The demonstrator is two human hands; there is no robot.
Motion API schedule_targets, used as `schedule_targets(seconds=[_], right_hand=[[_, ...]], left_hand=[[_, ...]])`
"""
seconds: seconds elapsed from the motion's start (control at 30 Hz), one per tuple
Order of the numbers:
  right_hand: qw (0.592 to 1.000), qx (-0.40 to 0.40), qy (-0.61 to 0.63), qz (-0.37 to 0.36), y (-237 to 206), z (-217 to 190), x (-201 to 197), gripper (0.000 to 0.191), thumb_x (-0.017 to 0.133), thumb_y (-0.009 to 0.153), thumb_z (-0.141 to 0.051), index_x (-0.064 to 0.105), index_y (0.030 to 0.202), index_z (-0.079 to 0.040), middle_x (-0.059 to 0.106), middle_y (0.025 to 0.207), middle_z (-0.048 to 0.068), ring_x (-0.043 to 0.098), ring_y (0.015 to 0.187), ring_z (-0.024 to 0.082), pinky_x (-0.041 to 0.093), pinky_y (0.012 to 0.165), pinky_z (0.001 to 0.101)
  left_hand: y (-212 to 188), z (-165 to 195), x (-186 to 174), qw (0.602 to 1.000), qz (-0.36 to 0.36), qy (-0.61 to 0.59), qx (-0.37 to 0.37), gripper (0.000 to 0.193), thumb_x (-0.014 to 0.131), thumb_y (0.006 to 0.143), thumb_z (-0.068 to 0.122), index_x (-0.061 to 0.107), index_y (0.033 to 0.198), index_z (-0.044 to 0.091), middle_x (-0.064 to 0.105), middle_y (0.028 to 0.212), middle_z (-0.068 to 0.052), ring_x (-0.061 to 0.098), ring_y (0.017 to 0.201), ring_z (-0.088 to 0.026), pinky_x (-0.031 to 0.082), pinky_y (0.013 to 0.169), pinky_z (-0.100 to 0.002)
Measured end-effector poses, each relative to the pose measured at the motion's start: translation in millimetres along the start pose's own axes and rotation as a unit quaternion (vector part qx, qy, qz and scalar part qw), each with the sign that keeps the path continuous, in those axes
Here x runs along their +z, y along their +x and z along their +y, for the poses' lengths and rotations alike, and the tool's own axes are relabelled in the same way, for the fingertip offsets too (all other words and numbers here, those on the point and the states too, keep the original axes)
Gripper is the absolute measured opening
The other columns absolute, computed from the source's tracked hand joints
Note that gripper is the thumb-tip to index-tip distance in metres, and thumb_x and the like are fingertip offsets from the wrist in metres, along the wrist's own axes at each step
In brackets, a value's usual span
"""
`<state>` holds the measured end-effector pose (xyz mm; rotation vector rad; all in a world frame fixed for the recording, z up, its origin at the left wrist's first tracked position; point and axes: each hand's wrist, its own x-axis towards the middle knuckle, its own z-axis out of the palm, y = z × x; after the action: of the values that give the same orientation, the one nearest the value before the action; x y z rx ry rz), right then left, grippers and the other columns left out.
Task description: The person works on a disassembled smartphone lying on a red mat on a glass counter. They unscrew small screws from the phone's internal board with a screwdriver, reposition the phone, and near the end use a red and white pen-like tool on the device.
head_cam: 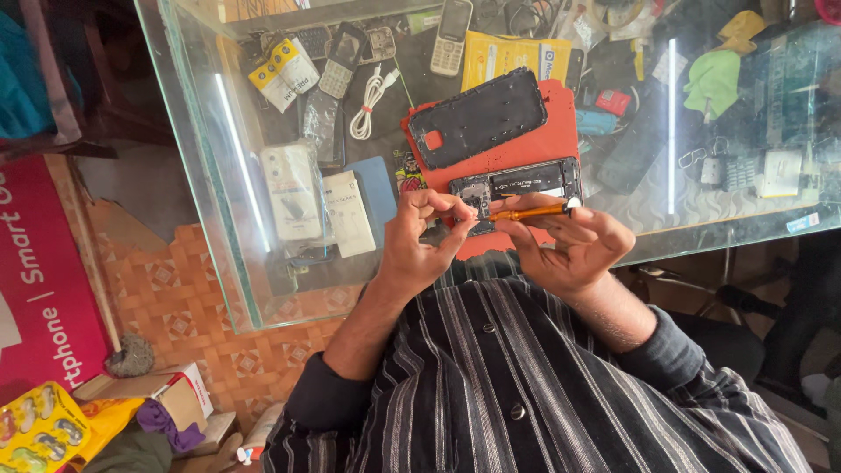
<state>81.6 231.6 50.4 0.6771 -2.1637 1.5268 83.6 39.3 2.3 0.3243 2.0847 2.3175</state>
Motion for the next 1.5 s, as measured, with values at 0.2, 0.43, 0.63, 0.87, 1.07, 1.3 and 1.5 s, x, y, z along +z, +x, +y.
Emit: schedule_targets(seconds=[0.2, 0.43, 0.63, 0.87, 1.07, 1.3, 1.5], right_hand=[[1.000, -0.007, 0.008, -0.014, -2, 6, 0, 0.066, 0.067, 0.096, 0.009, 0.017, 0.133, -0.015, 0.064, 0.113, 0.033, 0.076, 0.100, 0.040, 0.068, 0.088, 0.0501], [0.999, -0.022, 0.005, -0.045, 3, 10, 2, 0.066, 0.067, 0.096, 0.013, 0.018, 0.131, -0.014, 0.064, 0.113, 0.032, 0.076, 0.101, 0.041, 0.067, 0.088, 0.0488], [0.991, -0.055, 0.054, -0.112, 9, 16, 11, 0.063, 0.058, 0.096, 0.021, 0.019, 0.130, -0.016, 0.060, 0.121, 0.033, 0.071, 0.113, 0.044, 0.064, 0.093, 0.0508], [0.991, -0.060, 0.035, -0.111, 24, 40, 31, 0.063, 0.050, 0.098, 0.026, 0.018, 0.134, -0.014, 0.059, 0.120, 0.029, 0.071, 0.114, 0.044, 0.063, 0.096, 0.0527], [0.991, -0.058, 0.020, -0.118, 23, 45, 36, 0.060, 0.047, 0.099, 0.027, 0.018, 0.134, -0.012, 0.058, 0.120, 0.027, 0.071, 0.112, 0.043, 0.062, 0.097, 0.0511], [0.990, -0.068, 0.001, -0.128, 26, 40, 34, 0.054, 0.052, 0.098, 0.025, 0.024, 0.131, -0.006, 0.061, 0.115, 0.028, 0.072, 0.108, 0.042, 0.062, 0.092, 0.0491], [0.987, -0.021, -0.030, -0.155, 28, 31, 29, 0.049, 0.058, 0.098, 0.021, 0.029, 0.129, -0.003, 0.067, 0.115, 0.026, 0.074, 0.104, 0.042, 0.063, 0.080, 0.0444]], left_hand=[[5, 3, 1, 1.000, -0.003, -0.005, 0.009, 0.041, 0.073, 0.097, -0.007, 0.039, 0.117, 0.005, 0.069, 0.102, -0.010, 0.075, 0.101, -0.017, 0.060, 0.081, -0.027], [7, 0, 0, 1.000, -0.008, 0.025, 0.014, 0.043, 0.074, 0.095, -0.008, 0.040, 0.117, 0.005, 0.070, 0.102, -0.010, 0.074, 0.100, -0.017, 0.060, 0.079, -0.027], [13, -2, 0, 0.998, 0.011, 0.065, 0.023, 0.044, 0.075, 0.095, -0.007, 0.040, 0.118, 0.005, 0.071, 0.109, -0.012, 0.073, 0.101, -0.020, 0.060, 0.088, -0.031], [29, 3, -18, 0.959, -0.032, 0.276, 0.051, 0.049, 0.062, 0.085, -0.014, 0.041, 0.126, 0.003, 0.059, 0.134, -0.012, 0.059, 0.129, -0.026, 0.024, 0.119, -0.055], [30, 6, -19, 0.943, -0.037, 0.324, 0.068, 0.055, 0.050, 0.075, -0.020, 0.038, 0.122, 0.004, 0.061, 0.130, -0.010, 0.046, 0.144, -0.028, 0.001, 0.130, -0.064], [27, 9, -19, 0.938, -0.029, 0.337, 0.079, 0.052, 0.050, 0.076, -0.020, 0.037, 0.121, 0.002, 0.066, 0.124, -0.009, 0.044, 0.147, -0.031, 0.004, 0.128, -0.065], [24, 7, -20, 0.935, -0.031, 0.341, 0.096, 0.048, 0.051, 0.080, -0.017, 0.035, 0.121, 0.003, 0.066, 0.127, -0.011, 0.044, 0.147, -0.031, 0.005, 0.129, -0.064]])
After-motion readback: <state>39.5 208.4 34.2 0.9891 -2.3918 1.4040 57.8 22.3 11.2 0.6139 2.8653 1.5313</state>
